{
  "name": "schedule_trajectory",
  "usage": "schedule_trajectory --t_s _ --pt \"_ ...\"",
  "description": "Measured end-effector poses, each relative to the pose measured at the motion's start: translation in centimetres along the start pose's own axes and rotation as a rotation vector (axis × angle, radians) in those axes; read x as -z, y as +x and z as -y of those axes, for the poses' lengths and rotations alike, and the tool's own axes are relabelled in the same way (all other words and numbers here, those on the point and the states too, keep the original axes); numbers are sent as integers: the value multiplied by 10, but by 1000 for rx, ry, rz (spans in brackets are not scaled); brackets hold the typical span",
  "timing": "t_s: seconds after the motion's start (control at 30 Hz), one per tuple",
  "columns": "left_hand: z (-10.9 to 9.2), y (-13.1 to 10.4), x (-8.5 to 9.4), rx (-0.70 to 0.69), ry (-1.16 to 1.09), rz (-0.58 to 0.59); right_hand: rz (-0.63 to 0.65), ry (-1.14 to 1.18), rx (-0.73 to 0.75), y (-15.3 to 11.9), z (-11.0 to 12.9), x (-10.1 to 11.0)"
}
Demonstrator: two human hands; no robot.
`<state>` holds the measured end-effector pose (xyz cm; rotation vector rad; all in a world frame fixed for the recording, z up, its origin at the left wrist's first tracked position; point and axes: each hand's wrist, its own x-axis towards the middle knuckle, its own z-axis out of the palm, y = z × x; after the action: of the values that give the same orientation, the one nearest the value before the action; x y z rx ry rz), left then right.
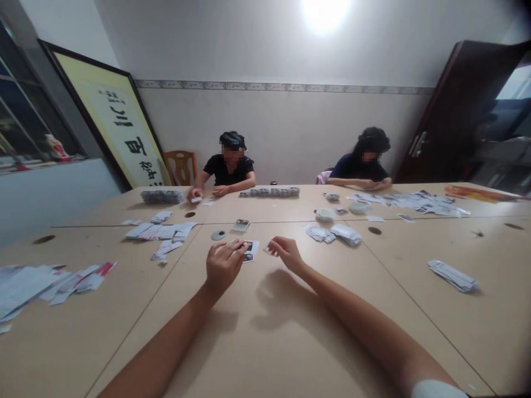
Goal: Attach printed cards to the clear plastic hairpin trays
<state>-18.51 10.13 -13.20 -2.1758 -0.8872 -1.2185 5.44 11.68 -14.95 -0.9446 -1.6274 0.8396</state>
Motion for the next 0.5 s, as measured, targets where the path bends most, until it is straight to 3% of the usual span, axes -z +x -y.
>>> schedule_trajectory --t_s 0.2,0.5 --pt "-23 7 2 52 -74 -61 125 322 -132 -8 34 -32" --pt "-39 17 2 373 -441 97 131 376 -94 -6 48 -24"
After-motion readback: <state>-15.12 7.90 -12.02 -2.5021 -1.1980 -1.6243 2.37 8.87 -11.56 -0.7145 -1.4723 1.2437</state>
